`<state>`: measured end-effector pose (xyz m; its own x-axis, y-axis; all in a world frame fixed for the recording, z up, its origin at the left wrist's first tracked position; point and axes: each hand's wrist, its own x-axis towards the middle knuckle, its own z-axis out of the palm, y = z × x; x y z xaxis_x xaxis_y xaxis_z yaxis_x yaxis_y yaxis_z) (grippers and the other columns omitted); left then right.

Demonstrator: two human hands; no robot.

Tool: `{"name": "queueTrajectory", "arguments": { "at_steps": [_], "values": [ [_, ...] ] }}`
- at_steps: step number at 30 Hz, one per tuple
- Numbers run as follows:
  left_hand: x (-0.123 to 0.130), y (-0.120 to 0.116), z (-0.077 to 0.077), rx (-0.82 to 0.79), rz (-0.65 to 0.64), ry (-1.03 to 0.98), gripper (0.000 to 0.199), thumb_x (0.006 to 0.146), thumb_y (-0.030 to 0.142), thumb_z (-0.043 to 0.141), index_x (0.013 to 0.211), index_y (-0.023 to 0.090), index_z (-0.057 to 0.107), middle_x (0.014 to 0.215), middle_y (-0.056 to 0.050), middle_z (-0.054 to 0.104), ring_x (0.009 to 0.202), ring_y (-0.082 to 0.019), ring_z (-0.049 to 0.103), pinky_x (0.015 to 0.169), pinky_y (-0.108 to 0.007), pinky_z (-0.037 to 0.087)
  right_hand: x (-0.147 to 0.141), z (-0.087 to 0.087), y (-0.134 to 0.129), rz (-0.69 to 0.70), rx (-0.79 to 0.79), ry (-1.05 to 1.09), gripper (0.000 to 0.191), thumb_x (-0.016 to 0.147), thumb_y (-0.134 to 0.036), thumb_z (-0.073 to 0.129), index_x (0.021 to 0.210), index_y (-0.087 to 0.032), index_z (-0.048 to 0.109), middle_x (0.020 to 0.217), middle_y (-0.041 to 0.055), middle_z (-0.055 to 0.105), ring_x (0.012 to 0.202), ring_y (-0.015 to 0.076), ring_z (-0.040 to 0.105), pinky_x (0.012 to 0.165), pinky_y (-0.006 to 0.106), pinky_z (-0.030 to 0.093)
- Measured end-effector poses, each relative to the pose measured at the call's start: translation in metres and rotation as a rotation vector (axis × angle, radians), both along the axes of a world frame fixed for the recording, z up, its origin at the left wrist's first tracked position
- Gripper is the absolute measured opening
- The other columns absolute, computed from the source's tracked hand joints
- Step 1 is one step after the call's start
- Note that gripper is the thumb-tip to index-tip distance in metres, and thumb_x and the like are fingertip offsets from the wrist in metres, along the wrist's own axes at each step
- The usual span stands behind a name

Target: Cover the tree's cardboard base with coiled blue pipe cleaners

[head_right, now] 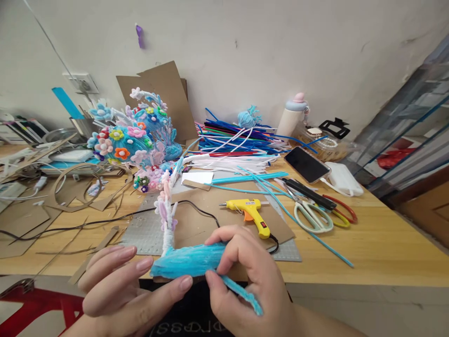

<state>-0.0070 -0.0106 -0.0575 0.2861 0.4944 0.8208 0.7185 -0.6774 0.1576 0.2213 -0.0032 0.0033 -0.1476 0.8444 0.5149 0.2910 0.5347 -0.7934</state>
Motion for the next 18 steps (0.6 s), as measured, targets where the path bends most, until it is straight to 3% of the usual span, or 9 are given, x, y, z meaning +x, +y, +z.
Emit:
{"name": "queueTrajectory", "arguments": {
  "at_steps": [3, 8, 13, 18],
  "values": [
    [0.006, 0.003, 0.018, 0.166, -0.016, 0.117, 0.032, 0.080, 0.025, 0.077, 0.103, 0.047, 0.071, 0.101, -0.002, 0.046, 0.100, -0.021, 0.043, 0.096, -0.035, 0.037, 0.000, 0.002, 0.001, 0.014, 0.003, 0.001, 0.018, 0.077, -0.011, 0.060, 0.072, -0.023, 0.048, 0.095, -0.0031, 0.067, 0.081, 0.0144, 0.067, 0.072, 0.028, 0.051],
    [0.015, 0.006, 0.047, 0.138, -0.073, 0.140, 0.029, 0.083, 0.013, 0.067, 0.094, 0.038, 0.073, 0.095, -0.003, 0.041, 0.099, -0.021, 0.043, 0.092, -0.035, 0.033, 0.001, 0.002, 0.001, 0.046, 0.007, -0.009, 0.018, 0.077, -0.010, 0.061, 0.071, -0.023, 0.050, 0.096, -0.0020, 0.068, 0.080, 0.0148, 0.068, 0.072, 0.028, 0.052],
    [0.021, 0.005, 0.048, 0.111, -0.074, 0.142, 0.026, 0.081, 0.014, 0.064, 0.092, 0.036, 0.071, 0.099, -0.003, 0.044, 0.102, -0.022, 0.043, 0.096, -0.037, 0.032, 0.002, 0.000, -0.002, 0.045, 0.007, -0.009, 0.019, 0.077, -0.010, 0.062, 0.070, -0.023, 0.051, 0.095, -0.0004, 0.068, 0.079, 0.0160, 0.068, 0.072, 0.030, 0.053],
    [0.028, 0.005, 0.043, 0.213, -0.034, 0.077, 0.034, 0.078, 0.017, 0.075, 0.095, 0.045, 0.071, 0.094, -0.001, 0.040, 0.099, -0.020, 0.042, 0.100, -0.036, 0.031, 0.003, 0.003, -0.002, 0.048, 0.011, -0.011, 0.018, 0.077, -0.010, 0.062, 0.071, -0.023, 0.051, 0.095, -0.0001, 0.068, 0.077, 0.0157, 0.069, 0.071, 0.029, 0.055]
  ]
}}
